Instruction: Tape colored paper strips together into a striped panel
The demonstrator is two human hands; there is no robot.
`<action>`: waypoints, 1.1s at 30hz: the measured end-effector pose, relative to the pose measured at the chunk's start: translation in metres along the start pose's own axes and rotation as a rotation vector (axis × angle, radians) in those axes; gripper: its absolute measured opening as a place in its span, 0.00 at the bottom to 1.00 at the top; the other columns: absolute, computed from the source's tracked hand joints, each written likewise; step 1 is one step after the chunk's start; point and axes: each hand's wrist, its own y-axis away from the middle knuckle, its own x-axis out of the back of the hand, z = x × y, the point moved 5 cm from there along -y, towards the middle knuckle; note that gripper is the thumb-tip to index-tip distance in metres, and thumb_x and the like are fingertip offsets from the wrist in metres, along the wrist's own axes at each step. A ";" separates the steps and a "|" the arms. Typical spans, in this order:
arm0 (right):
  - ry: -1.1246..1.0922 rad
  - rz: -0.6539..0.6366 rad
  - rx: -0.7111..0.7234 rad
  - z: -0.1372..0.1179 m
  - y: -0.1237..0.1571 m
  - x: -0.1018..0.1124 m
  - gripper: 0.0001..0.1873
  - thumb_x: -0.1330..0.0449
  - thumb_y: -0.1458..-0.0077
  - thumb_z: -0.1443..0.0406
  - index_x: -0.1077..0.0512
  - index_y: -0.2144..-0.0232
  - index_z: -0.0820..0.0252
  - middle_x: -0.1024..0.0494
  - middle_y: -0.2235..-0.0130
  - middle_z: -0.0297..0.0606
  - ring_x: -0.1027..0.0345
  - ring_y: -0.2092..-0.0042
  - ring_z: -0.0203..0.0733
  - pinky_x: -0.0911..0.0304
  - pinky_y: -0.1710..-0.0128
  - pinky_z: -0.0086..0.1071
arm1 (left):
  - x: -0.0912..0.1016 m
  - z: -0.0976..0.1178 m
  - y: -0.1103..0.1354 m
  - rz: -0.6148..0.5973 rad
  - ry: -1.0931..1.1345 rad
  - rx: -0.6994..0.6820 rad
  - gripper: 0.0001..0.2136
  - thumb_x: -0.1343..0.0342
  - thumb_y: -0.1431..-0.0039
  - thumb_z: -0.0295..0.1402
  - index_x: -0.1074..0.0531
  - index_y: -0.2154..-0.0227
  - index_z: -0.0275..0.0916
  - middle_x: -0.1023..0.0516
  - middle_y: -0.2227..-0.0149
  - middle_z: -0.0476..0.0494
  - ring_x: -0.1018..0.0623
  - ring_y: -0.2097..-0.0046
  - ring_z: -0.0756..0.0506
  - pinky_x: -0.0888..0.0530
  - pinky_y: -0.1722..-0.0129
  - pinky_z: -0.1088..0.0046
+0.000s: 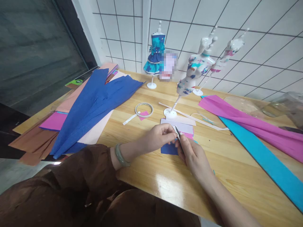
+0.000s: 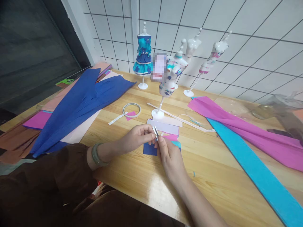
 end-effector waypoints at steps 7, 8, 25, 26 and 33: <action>-0.016 0.002 0.033 -0.001 0.000 0.002 0.24 0.58 0.40 0.48 0.38 0.77 0.58 0.41 0.83 0.28 0.50 0.80 0.32 0.52 0.79 0.29 | 0.000 0.004 0.002 -0.069 -0.100 0.003 0.07 0.49 0.44 0.34 0.35 0.72 0.35 0.28 0.73 0.46 0.29 0.69 0.51 0.33 0.68 0.74; -0.022 0.006 0.030 -0.001 -0.001 0.002 0.24 0.58 0.40 0.48 0.38 0.77 0.58 0.41 0.83 0.28 0.50 0.81 0.32 0.52 0.80 0.29 | 0.000 0.005 0.002 -0.078 -0.112 -0.010 0.07 0.49 0.43 0.34 0.35 0.71 0.35 0.28 0.72 0.46 0.29 0.69 0.51 0.33 0.68 0.74; -0.053 0.012 0.016 -0.001 0.001 0.001 0.24 0.58 0.40 0.48 0.40 0.76 0.57 0.42 0.84 0.28 0.51 0.82 0.32 0.53 0.82 0.28 | 0.005 0.011 0.003 0.049 -0.133 -0.092 0.10 0.48 0.42 0.37 0.34 0.70 0.34 0.30 0.72 0.47 0.30 0.71 0.53 0.32 0.70 0.77; -0.039 0.012 0.022 -0.001 0.001 0.001 0.24 0.58 0.40 0.48 0.40 0.76 0.57 0.42 0.84 0.28 0.51 0.82 0.32 0.53 0.82 0.28 | 0.006 0.010 0.002 0.057 -0.119 -0.075 0.10 0.47 0.43 0.37 0.34 0.70 0.34 0.30 0.73 0.47 0.30 0.71 0.53 0.32 0.70 0.76; 0.038 0.017 0.024 0.002 0.000 0.001 0.24 0.59 0.40 0.48 0.39 0.77 0.57 0.40 0.82 0.29 0.50 0.80 0.33 0.52 0.80 0.29 | 0.006 0.007 0.002 0.075 -0.067 -0.049 0.08 0.46 0.44 0.34 0.34 0.71 0.34 0.29 0.74 0.48 0.29 0.72 0.54 0.32 0.70 0.76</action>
